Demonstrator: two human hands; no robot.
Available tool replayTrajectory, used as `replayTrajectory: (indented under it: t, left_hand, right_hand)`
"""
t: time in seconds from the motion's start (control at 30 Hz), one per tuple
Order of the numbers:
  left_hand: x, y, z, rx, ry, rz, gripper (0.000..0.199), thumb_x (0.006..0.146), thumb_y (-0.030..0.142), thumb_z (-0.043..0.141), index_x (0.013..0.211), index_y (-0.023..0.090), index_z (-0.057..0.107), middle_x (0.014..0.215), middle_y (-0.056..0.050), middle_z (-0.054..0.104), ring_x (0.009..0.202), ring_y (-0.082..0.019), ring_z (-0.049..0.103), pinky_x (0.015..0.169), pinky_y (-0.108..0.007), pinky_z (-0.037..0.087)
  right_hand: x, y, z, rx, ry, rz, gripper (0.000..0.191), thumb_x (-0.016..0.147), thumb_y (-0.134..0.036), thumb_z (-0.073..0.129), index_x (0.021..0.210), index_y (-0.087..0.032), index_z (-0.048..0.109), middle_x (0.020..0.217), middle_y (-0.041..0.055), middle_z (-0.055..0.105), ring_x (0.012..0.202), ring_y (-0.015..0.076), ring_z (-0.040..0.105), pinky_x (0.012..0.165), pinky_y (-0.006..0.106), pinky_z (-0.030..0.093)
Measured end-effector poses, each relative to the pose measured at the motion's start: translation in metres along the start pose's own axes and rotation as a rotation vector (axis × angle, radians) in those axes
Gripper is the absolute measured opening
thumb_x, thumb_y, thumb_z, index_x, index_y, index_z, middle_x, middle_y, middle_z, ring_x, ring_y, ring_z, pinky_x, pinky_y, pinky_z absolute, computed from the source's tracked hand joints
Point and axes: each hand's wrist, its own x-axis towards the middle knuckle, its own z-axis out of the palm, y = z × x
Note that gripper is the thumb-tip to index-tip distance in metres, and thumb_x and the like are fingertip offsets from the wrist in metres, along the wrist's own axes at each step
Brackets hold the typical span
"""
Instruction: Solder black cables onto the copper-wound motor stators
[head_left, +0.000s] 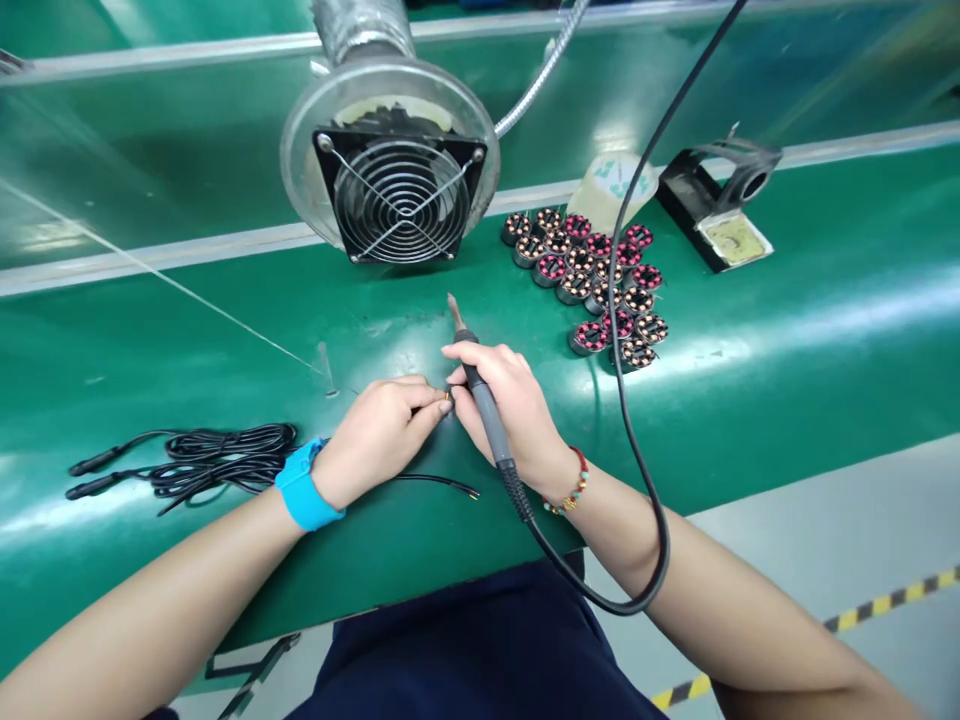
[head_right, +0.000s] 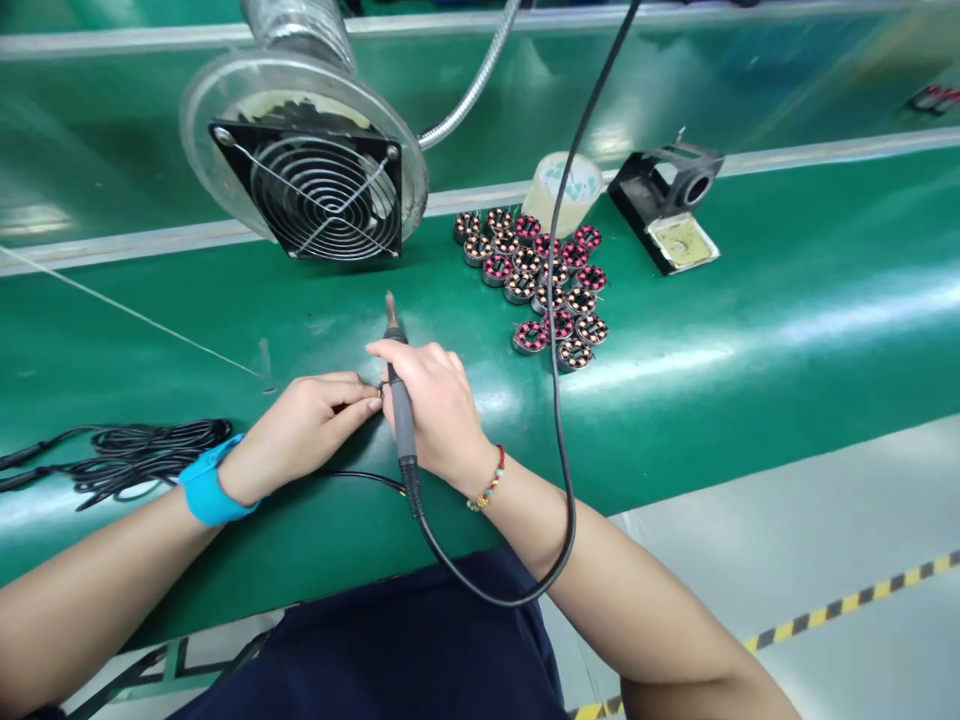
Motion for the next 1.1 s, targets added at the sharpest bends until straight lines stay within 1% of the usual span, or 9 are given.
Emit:
replayTrajectory:
  t: [0.13, 0.3, 0.37, 0.43, 0.5, 0.57, 0.77, 0.93, 1.1]
  left_hand:
    - [-0.002, -0.001, -0.016, -0.047, 0.145, -0.037, 0.032, 0.093, 0.034, 0.046, 0.085, 0.017, 0.072, 0.084, -0.005, 0.07, 0.08, -0.018, 0.061, 0.077, -0.03, 0.044]
    - [-0.023, -0.007, -0.081, -0.045, 0.479, -0.289, 0.034, 0.088, 0.04, 0.048, 0.087, 0.017, 0.072, 0.069, -0.002, 0.065, 0.055, -0.012, 0.05, 0.055, -0.025, 0.039]
    - [-0.041, -0.015, -0.106, 0.04, 0.463, -0.309, 0.033, 0.086, 0.042, 0.049, 0.086, 0.018, 0.072, 0.067, -0.001, 0.063, 0.057, -0.013, 0.049, 0.055, -0.024, 0.038]
    - [-0.064, -0.026, -0.123, 0.093, 0.307, -0.355, 0.033, 0.083, 0.046, 0.053, 0.089, 0.02, 0.071, 0.065, -0.001, 0.06, 0.058, -0.014, 0.05, 0.054, -0.023, 0.038]
    - [-0.085, -0.04, -0.128, 0.141, 0.111, -0.425, 0.032, 0.078, 0.046, 0.057, 0.093, 0.021, 0.071, 0.062, 0.001, 0.057, 0.055, -0.014, 0.049, 0.05, -0.023, 0.036]
    - [-0.101, -0.053, -0.124, 0.198, 0.017, -0.489, 0.03, 0.077, 0.04, 0.057, 0.097, 0.022, 0.069, 0.061, 0.001, 0.055, 0.052, -0.014, 0.048, 0.049, -0.024, 0.033]
    - [-0.112, -0.067, -0.105, 0.354, 0.05, -0.517, 0.022, 0.081, 0.029, 0.048, 0.097, 0.021, 0.061, 0.07, -0.001, 0.059, 0.06, -0.017, 0.053, 0.056, -0.025, 0.034]
    - [-0.107, -0.082, -0.119, 0.383, 0.32, -0.562, 0.008, 0.076, 0.024, 0.054, 0.083, 0.022, 0.058, 0.078, -0.003, 0.062, 0.071, -0.021, 0.057, 0.062, -0.028, 0.035]
    - [-0.094, -0.086, -0.13, 0.257, 0.599, -0.628, 0.019, 0.081, 0.028, 0.05, 0.097, 0.018, 0.055, 0.101, -0.012, 0.059, 0.094, -0.027, 0.056, 0.071, -0.032, 0.04]
  right_hand:
    - [-0.001, 0.0, -0.006, 0.079, 0.014, 0.036, 0.038, 0.085, -0.011, 0.05, 0.121, -0.02, 0.051, 0.099, 0.0044, 0.067, 0.097, 0.0223, 0.059, 0.089, 0.04, 0.045]
    - [-0.004, 0.003, -0.013, -0.012, -0.101, -0.042, 0.04, 0.084, -0.016, 0.053, 0.124, -0.019, 0.049, 0.108, 0.0104, 0.065, 0.101, 0.0274, 0.056, 0.088, 0.047, 0.048]
    - [-0.005, 0.006, -0.013, -0.11, -0.125, -0.052, 0.039, 0.085, -0.018, 0.051, 0.123, -0.018, 0.051, 0.103, 0.0109, 0.066, 0.095, 0.0287, 0.057, 0.083, 0.048, 0.05]
    - [-0.004, 0.009, -0.013, -0.191, -0.083, -0.031, 0.037, 0.085, -0.02, 0.05, 0.123, -0.018, 0.053, 0.099, 0.0112, 0.066, 0.089, 0.0291, 0.057, 0.079, 0.047, 0.051]
    - [-0.004, 0.012, -0.014, -0.248, -0.027, -0.006, 0.037, 0.086, -0.023, 0.05, 0.123, -0.017, 0.053, 0.096, 0.0119, 0.066, 0.085, 0.029, 0.057, 0.076, 0.046, 0.051]
    - [-0.003, 0.015, -0.017, -0.3, 0.01, 0.009, 0.037, 0.087, -0.025, 0.049, 0.122, -0.016, 0.054, 0.095, 0.0124, 0.067, 0.082, 0.0287, 0.057, 0.074, 0.045, 0.051]
    - [-0.003, 0.014, -0.024, -0.381, 0.023, 0.062, 0.038, 0.091, -0.034, 0.044, 0.121, -0.014, 0.054, 0.097, 0.0146, 0.067, 0.081, 0.03, 0.062, 0.071, 0.046, 0.054]
    - [-0.004, 0.014, -0.013, -0.092, 0.035, 0.188, 0.036, 0.091, -0.037, 0.047, 0.123, -0.021, 0.05, 0.107, 0.0108, 0.07, 0.087, 0.0243, 0.072, 0.072, 0.038, 0.06]
    - [-0.004, 0.009, -0.01, -0.019, 0.127, 0.034, 0.028, 0.091, -0.036, 0.051, 0.115, -0.023, 0.056, 0.109, 0.0098, 0.073, 0.096, 0.025, 0.072, 0.082, 0.038, 0.061]
